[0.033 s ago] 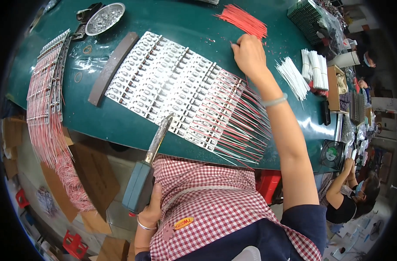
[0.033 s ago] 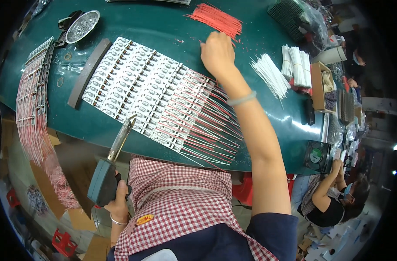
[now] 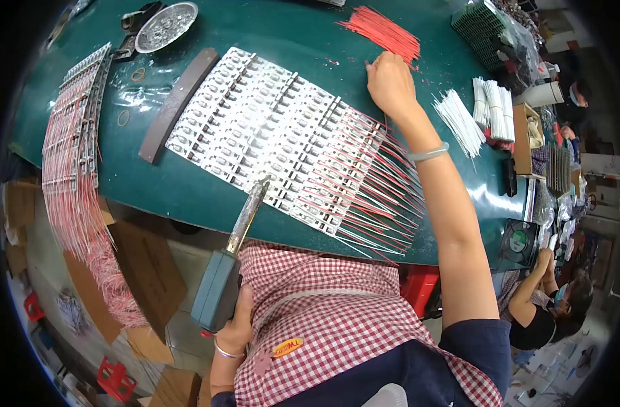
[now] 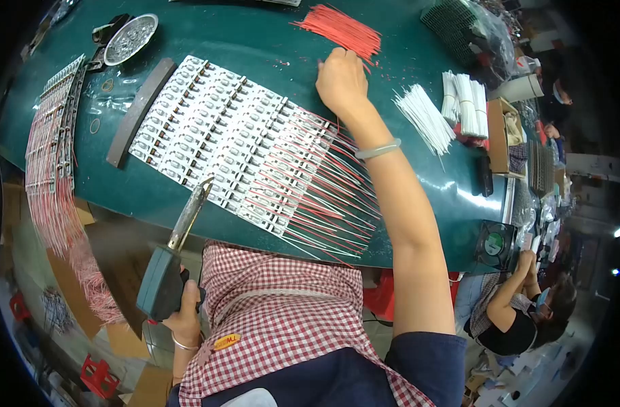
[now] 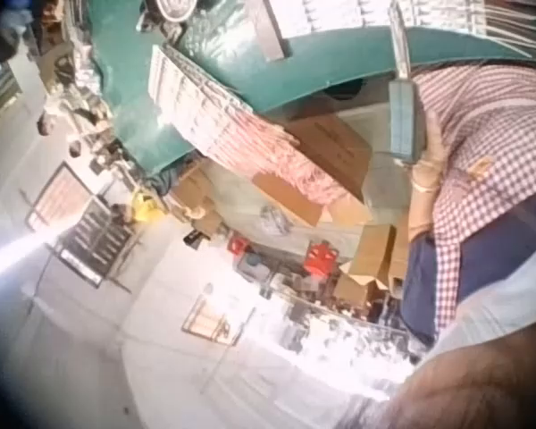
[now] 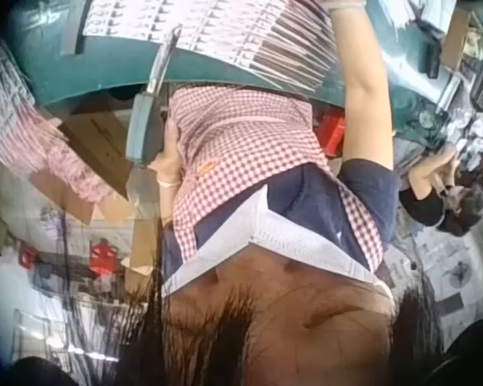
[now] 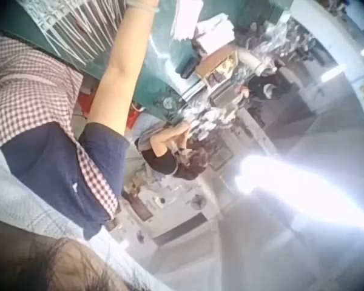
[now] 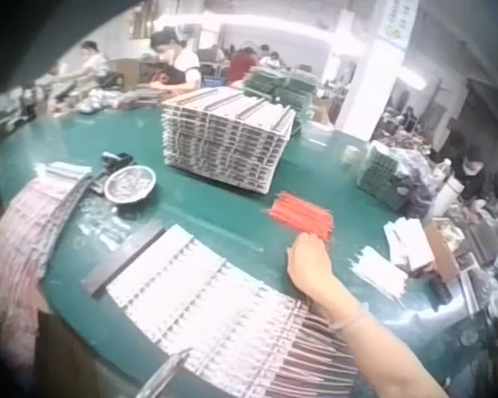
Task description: The person solders wires to LED light strips using a soldering iron.
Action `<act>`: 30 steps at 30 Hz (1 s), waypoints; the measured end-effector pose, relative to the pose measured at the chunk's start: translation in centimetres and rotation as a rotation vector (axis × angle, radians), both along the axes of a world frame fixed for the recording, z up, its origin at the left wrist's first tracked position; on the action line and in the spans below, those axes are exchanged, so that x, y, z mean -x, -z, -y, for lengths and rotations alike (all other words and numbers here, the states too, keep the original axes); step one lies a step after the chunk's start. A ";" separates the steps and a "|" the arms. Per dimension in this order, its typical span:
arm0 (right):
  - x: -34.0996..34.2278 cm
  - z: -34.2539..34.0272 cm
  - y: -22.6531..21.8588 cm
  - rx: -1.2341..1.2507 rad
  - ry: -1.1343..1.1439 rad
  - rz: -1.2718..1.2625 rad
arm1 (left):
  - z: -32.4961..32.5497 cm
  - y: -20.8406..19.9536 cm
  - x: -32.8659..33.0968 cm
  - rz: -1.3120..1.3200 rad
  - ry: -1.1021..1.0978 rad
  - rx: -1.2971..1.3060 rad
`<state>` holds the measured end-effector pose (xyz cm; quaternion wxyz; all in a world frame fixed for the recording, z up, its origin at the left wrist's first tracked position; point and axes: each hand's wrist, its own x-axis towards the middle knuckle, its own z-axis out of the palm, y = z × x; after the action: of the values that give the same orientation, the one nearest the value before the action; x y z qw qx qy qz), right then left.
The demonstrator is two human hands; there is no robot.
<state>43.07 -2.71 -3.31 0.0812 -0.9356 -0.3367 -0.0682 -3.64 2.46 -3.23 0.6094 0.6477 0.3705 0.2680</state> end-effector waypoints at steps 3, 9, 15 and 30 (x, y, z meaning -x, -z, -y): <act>-0.1 -0.3 0.9 0.014 -0.013 0.043 | -0.1 0.1 0.2 0.009 0.061 -0.200; 6.4 -0.1 -3.2 -0.295 -0.233 0.153 | -0.1 0.8 1.2 -0.016 0.074 -0.132; 20.3 3.8 -3.8 -0.387 -0.515 -0.196 | 0.1 -0.2 0.8 0.003 0.060 -0.168; 23.5 3.6 -1.7 -0.316 -0.388 -0.150 | -0.1 -1.1 -0.2 -0.102 0.209 -0.316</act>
<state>19.55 -6.29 -1.59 0.2626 -0.8318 -0.4879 -0.0334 -3.45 2.61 -2.08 0.5050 0.7829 0.2852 0.2250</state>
